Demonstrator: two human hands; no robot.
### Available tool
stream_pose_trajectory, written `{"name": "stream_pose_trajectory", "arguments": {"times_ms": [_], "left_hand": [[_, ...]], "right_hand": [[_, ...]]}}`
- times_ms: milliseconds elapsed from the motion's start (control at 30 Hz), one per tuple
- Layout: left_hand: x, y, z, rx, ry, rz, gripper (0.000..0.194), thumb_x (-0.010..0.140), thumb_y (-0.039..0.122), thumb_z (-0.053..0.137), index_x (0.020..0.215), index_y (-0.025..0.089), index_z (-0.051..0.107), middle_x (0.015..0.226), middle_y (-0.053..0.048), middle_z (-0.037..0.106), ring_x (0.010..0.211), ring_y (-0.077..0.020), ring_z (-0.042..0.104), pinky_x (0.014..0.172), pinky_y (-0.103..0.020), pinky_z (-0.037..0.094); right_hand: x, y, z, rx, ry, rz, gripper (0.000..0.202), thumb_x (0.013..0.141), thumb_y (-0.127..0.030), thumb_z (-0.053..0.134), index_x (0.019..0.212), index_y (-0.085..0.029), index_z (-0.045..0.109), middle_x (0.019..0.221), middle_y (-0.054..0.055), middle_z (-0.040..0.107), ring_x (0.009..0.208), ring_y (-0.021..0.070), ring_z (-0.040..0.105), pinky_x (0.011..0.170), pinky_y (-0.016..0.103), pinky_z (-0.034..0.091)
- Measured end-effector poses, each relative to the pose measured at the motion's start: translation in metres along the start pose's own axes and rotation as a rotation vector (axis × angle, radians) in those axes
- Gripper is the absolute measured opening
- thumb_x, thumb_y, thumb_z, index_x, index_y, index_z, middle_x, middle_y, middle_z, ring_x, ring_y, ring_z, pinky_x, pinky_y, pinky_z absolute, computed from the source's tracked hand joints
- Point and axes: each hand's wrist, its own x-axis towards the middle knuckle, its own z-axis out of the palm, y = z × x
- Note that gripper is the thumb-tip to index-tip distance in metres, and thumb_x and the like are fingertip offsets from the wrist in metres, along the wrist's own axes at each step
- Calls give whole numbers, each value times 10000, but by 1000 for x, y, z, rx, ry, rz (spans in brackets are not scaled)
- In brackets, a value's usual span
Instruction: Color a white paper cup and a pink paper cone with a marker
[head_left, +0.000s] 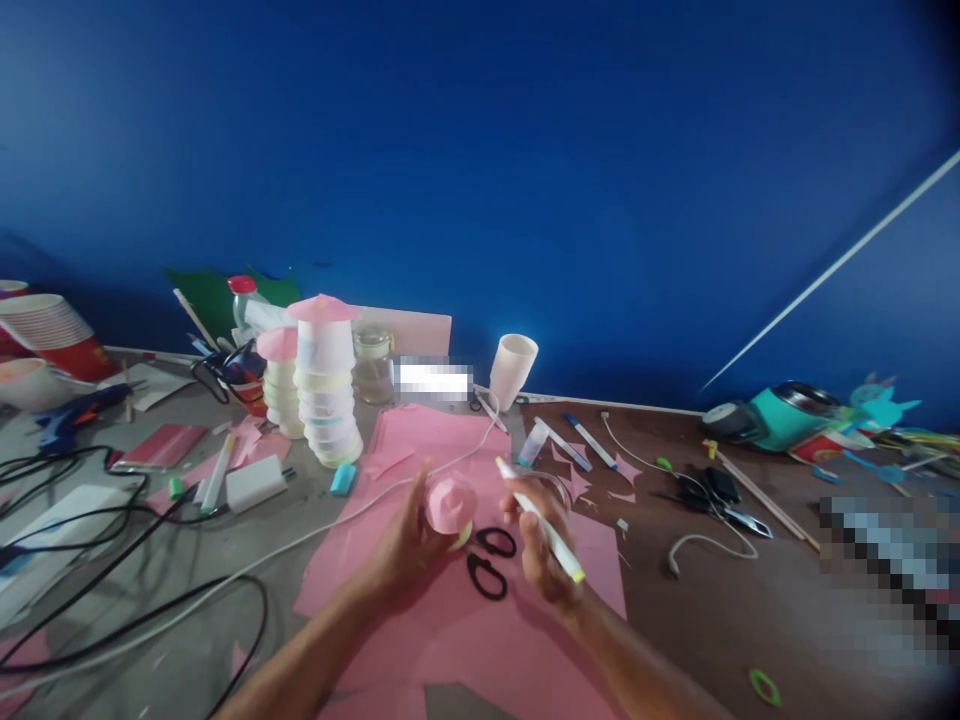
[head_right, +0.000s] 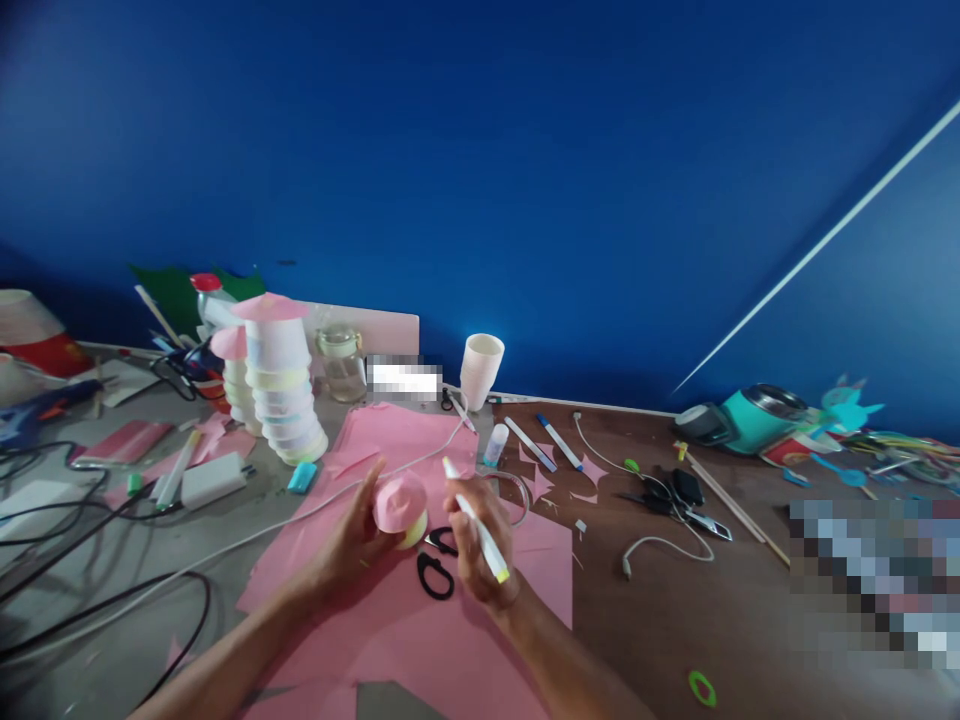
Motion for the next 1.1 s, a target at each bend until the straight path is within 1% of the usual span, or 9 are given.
{"name": "stream_pose_trajectory", "arguments": {"times_ms": [100,200,333,433,533,700,900,1000,1100], "left_hand": [[1,5,-2,10,-58,-10,821,825,460,667,1513,246,272,1449,-113,520,1308,-269,524,1035,-375,479],[2,9,-5,45,-52,15,729,819,439,667,1455,236,375,1487,-115,486,1365,-273,471,1076,-371,444],[3,7,-6,59,-64,26,720,795,396,683,1436,229,400,1450,-109,531,1344,-284,490,1068,-401,457],[4,4,-6,54,-68,24,710,810,379,672,1445,226,393,1440,-106,542,1324,-287,507,1059,-398,464],[3,2,-5,21,-70,36,676,837,361,650,1447,225,392,1436,-106,544,1313,-286,515,1048,-394,472],[3,3,-6,29,-94,42,696,849,374,635,1465,203,360,1443,-126,533,1309,-280,523,1050,-388,477],[3,8,-7,71,-83,33,673,844,361,627,1447,195,380,1475,-133,502,1357,-285,480,1091,-402,439],[3,7,-8,73,-73,70,664,833,358,646,1433,198,412,1458,-141,520,1343,-301,494,1082,-414,449],[3,4,-8,66,-38,99,653,811,331,672,1414,207,453,1414,-120,564,1306,-312,526,1058,-399,469]], "right_hand": [[0,-13,1,-10,-47,-198,287,995,-343,400,1206,-316,593,726,-4,592,661,189,572,771,410,501],[-3,-21,6,-32,-101,-240,305,932,-240,453,1214,-295,557,701,-22,603,600,188,570,772,429,500],[-6,-22,9,-85,-90,-288,307,822,-152,503,1085,-297,566,688,-20,632,573,214,593,735,466,507],[-7,-21,11,-90,-117,-261,348,791,-132,530,1072,-336,567,644,-42,616,500,202,558,721,479,511],[-6,-20,13,-103,-147,-277,368,777,-113,533,1062,-343,568,609,-66,586,456,176,523,721,470,504],[-6,-20,15,-124,-185,-264,353,801,-108,527,1071,-334,545,662,-54,637,503,182,560,694,440,487],[-5,-22,15,-134,-199,-240,378,803,-97,528,1081,-353,524,706,-50,657,553,205,591,702,436,472],[-4,-23,15,-149,-210,-256,365,815,-94,512,1080,-345,508,701,-51,651,562,206,595,700,426,468],[-3,-25,15,-162,-242,-259,354,806,-91,524,1059,-338,527,699,-56,649,587,200,610,715,412,468]]}}
